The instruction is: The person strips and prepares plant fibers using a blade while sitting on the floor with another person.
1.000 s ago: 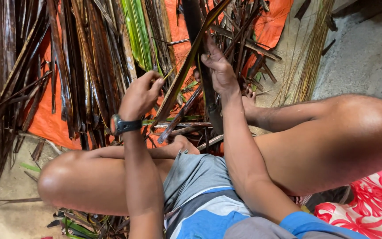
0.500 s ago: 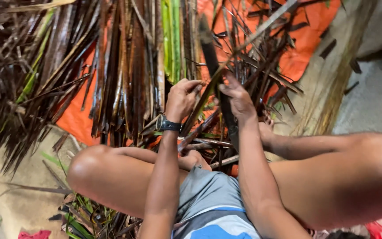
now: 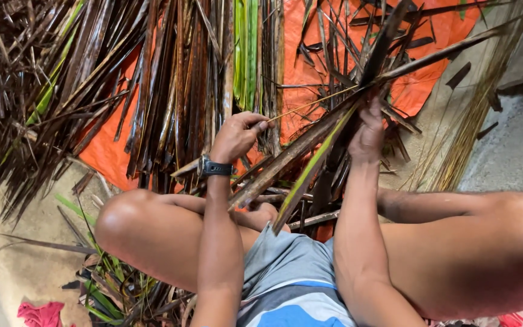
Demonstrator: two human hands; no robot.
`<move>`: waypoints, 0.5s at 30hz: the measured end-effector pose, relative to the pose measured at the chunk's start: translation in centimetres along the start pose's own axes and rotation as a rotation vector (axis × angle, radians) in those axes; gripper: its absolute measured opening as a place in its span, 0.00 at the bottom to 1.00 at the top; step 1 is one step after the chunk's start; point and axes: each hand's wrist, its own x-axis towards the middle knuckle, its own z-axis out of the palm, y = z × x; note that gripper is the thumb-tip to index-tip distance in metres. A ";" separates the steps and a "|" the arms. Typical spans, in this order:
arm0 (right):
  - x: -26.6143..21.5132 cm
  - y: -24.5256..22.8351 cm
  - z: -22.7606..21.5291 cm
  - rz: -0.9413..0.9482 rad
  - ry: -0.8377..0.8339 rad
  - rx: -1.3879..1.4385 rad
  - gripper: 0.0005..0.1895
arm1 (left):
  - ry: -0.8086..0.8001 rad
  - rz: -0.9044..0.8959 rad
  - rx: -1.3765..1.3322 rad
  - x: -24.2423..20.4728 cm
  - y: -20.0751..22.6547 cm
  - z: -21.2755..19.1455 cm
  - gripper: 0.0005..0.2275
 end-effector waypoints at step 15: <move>-2.8 6.0 0.0 0.281 0.027 0.039 0.28 | 0.022 0.046 -0.041 -0.9 3.6 -1.3 0.08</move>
